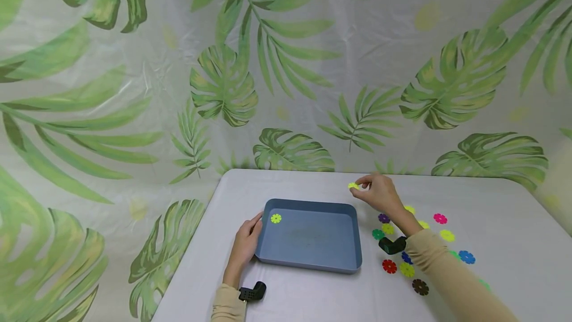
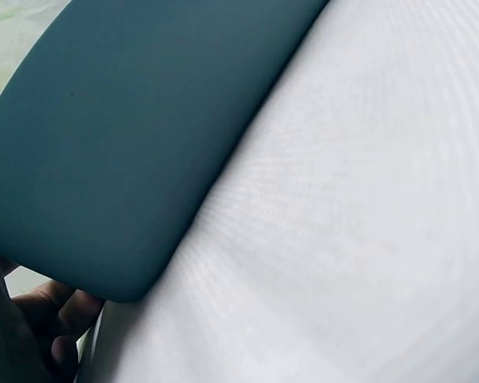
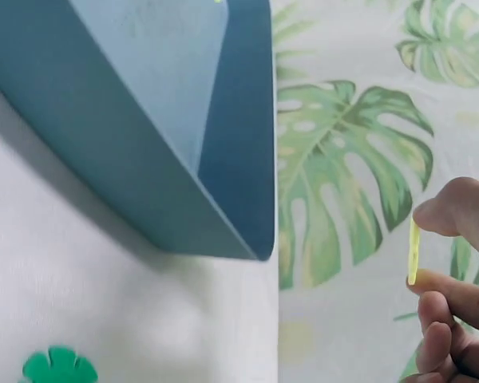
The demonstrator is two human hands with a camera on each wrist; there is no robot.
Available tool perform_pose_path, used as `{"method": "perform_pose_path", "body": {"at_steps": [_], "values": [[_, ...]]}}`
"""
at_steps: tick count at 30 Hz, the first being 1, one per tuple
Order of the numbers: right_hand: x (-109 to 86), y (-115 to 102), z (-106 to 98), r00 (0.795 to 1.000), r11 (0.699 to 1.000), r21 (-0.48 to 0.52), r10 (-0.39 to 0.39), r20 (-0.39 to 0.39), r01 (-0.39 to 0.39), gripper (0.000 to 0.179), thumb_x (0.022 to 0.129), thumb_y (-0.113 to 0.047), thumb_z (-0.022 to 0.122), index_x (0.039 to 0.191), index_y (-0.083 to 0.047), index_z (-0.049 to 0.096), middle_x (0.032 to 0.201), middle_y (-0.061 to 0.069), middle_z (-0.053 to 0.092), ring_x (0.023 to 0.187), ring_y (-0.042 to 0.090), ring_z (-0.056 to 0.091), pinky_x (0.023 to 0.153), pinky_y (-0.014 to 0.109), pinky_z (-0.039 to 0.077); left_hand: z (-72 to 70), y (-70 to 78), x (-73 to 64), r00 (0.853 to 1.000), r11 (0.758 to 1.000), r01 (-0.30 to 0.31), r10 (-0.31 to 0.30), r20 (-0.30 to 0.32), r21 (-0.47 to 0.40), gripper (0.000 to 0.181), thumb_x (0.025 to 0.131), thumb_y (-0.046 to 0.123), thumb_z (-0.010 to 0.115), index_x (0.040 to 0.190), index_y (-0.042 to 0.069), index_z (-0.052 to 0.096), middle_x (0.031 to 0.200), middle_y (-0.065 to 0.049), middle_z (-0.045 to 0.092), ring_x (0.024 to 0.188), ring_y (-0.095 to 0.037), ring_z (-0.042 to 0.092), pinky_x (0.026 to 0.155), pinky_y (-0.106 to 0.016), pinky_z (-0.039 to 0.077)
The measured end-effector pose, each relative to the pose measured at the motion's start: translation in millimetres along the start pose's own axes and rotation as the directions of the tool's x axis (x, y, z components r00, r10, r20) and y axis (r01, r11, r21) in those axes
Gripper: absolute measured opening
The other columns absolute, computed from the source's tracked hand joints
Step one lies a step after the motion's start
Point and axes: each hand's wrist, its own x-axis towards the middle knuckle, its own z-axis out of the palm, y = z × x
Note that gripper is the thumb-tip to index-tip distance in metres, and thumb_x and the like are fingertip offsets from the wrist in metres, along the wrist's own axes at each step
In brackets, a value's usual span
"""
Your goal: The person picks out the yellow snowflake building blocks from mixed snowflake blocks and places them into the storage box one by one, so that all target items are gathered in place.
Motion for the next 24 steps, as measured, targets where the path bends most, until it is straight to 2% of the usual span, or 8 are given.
{"method": "perform_pose_path", "body": {"at_steps": [10, 24], "values": [[5.5, -22, 19, 0.999, 0.998, 0.019, -0.053, 0.012, 0.053, 0.024, 0.081, -0.023, 0.083, 0.092, -0.002, 0.080, 0.080, 0.006, 0.063, 0.072, 0.021, 0.054, 0.063, 0.036, 0.043, 0.5, -2.0, 0.8, 1.000, 1.000, -0.010, 0.010, -0.007, 0.012, 0.040, 0.108, 0.027, 0.051, 0.143, 0.011, 0.059, 0.097, -0.005, 0.061, 0.083, -0.019, 0.048, 0.079, -0.037, 0.040], [9.9, -44, 39, 0.996, 0.998, 0.019, -0.059, 0.066, 0.058, 0.027, 0.079, -0.023, 0.084, 0.093, -0.001, 0.079, 0.081, 0.005, 0.064, 0.073, 0.021, 0.054, 0.064, 0.036, 0.044, 0.9, -2.8, 2.1, 1.000, 1.000, -0.015, 0.015, -0.011, 0.006, 0.040, 0.108, 0.029, 0.051, 0.143, 0.011, 0.060, 0.100, -0.005, 0.063, 0.086, -0.019, 0.050, 0.082, -0.039, 0.041]]}}
